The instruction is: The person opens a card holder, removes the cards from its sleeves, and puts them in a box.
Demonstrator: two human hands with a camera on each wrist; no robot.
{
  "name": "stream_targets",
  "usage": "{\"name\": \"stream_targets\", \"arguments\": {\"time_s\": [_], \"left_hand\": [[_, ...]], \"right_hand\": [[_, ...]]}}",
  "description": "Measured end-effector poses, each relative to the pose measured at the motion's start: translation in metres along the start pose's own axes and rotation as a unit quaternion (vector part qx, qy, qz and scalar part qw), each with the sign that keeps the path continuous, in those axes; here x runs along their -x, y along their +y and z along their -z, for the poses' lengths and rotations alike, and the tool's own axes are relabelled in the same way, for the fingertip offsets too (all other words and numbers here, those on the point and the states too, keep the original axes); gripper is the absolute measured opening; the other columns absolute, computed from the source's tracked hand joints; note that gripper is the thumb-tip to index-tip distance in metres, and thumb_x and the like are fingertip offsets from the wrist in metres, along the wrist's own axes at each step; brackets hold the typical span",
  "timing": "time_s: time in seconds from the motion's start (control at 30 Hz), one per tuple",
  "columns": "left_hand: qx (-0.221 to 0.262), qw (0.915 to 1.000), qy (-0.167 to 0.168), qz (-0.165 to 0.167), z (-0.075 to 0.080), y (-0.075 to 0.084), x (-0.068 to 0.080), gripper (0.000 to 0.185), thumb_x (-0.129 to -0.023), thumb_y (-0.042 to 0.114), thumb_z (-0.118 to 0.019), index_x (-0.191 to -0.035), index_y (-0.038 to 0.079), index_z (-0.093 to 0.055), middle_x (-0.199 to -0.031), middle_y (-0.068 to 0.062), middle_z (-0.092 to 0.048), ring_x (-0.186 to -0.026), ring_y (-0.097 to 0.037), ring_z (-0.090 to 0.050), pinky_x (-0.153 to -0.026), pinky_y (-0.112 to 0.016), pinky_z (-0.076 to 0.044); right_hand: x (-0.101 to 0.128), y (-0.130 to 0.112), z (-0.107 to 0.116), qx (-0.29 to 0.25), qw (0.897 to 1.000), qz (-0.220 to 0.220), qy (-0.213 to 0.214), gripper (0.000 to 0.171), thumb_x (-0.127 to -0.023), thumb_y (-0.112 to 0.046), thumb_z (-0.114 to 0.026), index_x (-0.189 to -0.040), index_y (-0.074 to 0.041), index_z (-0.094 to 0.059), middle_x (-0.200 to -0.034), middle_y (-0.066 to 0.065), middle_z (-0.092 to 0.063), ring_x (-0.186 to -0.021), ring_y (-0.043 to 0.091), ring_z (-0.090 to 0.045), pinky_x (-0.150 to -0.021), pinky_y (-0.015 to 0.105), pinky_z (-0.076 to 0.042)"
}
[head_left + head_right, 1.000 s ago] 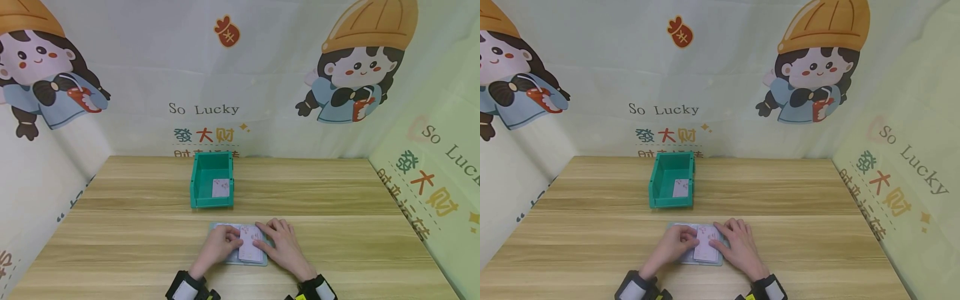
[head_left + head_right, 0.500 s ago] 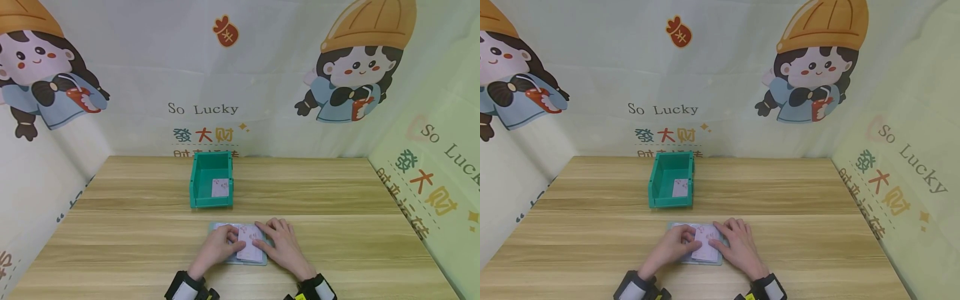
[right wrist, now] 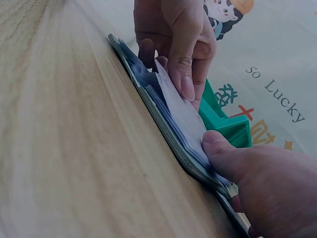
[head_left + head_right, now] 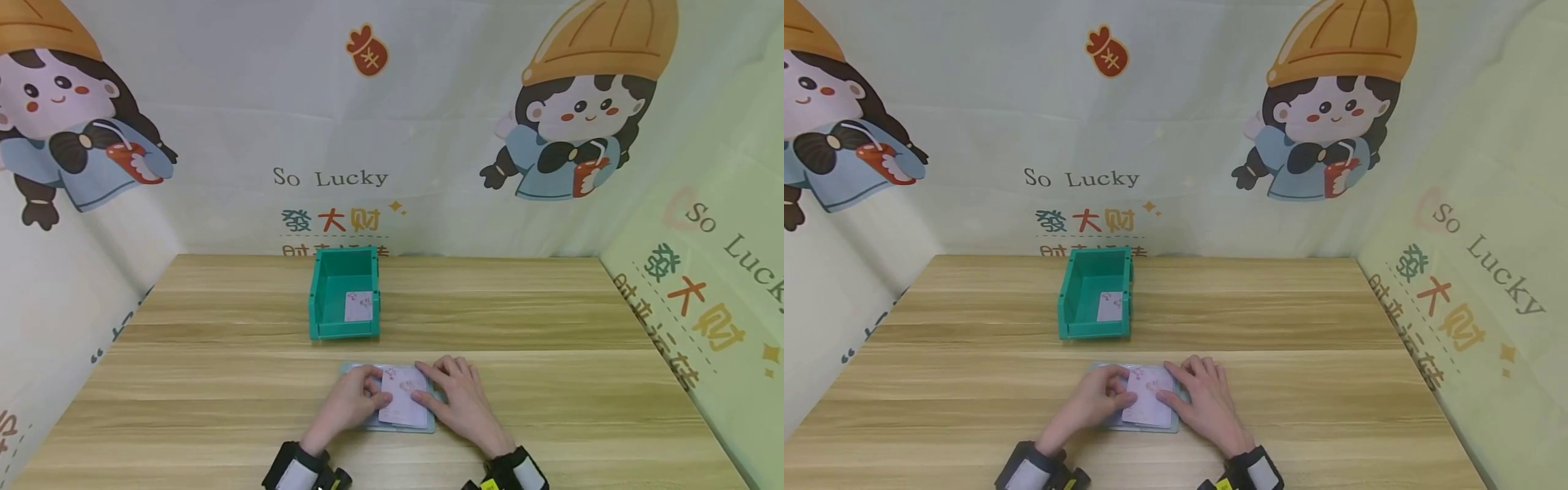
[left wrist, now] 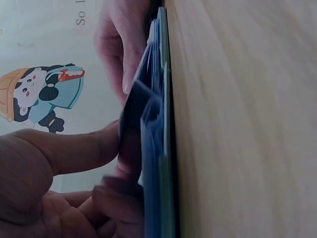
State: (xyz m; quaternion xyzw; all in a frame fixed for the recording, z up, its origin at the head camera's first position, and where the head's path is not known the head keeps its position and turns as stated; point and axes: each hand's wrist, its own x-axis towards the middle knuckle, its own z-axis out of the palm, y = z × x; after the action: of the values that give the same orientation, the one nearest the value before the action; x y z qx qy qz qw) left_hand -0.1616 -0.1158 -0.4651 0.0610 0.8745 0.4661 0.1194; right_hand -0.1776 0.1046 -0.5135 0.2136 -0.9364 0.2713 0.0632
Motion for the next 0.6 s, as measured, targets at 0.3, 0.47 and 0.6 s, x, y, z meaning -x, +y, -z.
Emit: {"name": "stream_targets", "arguments": {"time_s": [0.3, 0.47, 0.6], "left_hand": [[0.005, 0.9999, 0.006, 0.01, 0.01, -0.003, 0.002, 0.036, -0.09, 0.004, -0.071, -0.12, -0.01, -0.059, -0.074, -0.006, -0.063, -0.06, -0.012, -0.053, -0.054, -0.025, -0.043], [0.023, 0.9994, 0.006, 0.025, 0.016, -0.004, 0.003, 0.036, -0.089, 0.0, -0.069, -0.122, -0.01, -0.058, -0.073, -0.007, -0.064, -0.058, -0.012, -0.056, -0.053, -0.026, -0.046], [0.021, 0.9988, 0.008, 0.043, 0.021, -0.004, 0.004, 0.036, -0.089, 0.0, -0.07, -0.123, -0.008, -0.059, -0.074, -0.007, -0.065, -0.059, -0.013, -0.056, -0.054, -0.027, -0.046]], "right_hand": [[-0.002, -0.001, 0.0, -0.002, 1.0, 0.002, 0.003, 0.047, -0.09, -0.041, -0.071, -0.13, -0.018, -0.068, -0.097, -0.005, -0.052, -0.094, 0.013, -0.04, -0.084, 0.033, -0.027], [-0.001, -0.001, 0.0, -0.002, 1.0, 0.004, 0.005, 0.045, -0.09, -0.04, -0.072, -0.129, -0.017, -0.069, -0.096, -0.005, -0.051, -0.093, 0.013, -0.039, -0.083, 0.033, -0.027], [-0.001, -0.001, -0.001, -0.003, 1.0, 0.003, 0.005, 0.045, -0.09, -0.04, -0.072, -0.129, -0.017, -0.069, -0.097, -0.005, -0.052, -0.094, 0.013, -0.04, -0.084, 0.033, -0.027]]}}
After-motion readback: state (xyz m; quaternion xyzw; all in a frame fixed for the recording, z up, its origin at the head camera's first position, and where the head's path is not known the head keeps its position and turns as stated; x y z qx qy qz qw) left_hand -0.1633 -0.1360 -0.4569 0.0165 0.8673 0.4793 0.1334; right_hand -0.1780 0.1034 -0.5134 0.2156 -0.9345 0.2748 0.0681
